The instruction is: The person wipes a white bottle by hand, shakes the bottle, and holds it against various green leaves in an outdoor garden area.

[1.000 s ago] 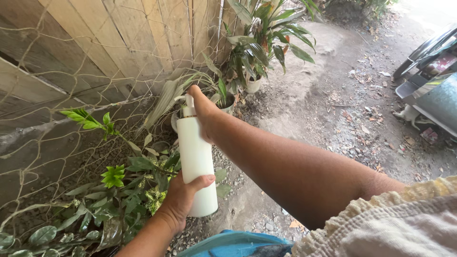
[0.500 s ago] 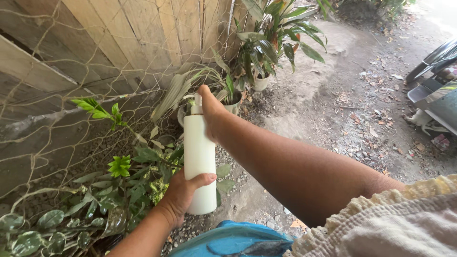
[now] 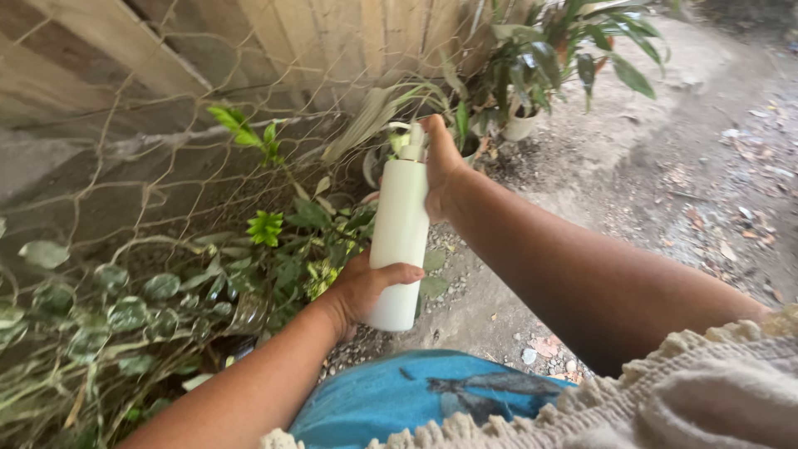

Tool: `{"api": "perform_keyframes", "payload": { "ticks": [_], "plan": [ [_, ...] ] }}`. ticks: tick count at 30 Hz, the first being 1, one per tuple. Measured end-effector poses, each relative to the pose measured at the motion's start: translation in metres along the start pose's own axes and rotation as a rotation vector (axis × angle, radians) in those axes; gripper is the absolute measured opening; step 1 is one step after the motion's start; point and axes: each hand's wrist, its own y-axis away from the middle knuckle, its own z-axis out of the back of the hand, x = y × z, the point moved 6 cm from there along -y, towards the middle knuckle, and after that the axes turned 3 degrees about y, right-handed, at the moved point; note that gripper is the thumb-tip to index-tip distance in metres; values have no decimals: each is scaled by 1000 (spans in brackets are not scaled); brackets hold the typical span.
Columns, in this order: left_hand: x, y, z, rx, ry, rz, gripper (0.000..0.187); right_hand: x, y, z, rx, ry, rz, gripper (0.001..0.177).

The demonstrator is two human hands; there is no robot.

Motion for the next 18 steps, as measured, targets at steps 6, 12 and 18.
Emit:
{"api": "perform_keyframes", "payload": {
  "ticks": [6,12,18],
  "plan": [
    [-2,1,4,-13,-9,69,62,3,3,7,-64,32,51,75],
    [6,0,-5,87,-72,114,64,-9,24,20,-169,4,-11,81],
    [8,3,-10,114,-54,130,69,-11,22,20,-155,-62,-28,81]
  ]
}}
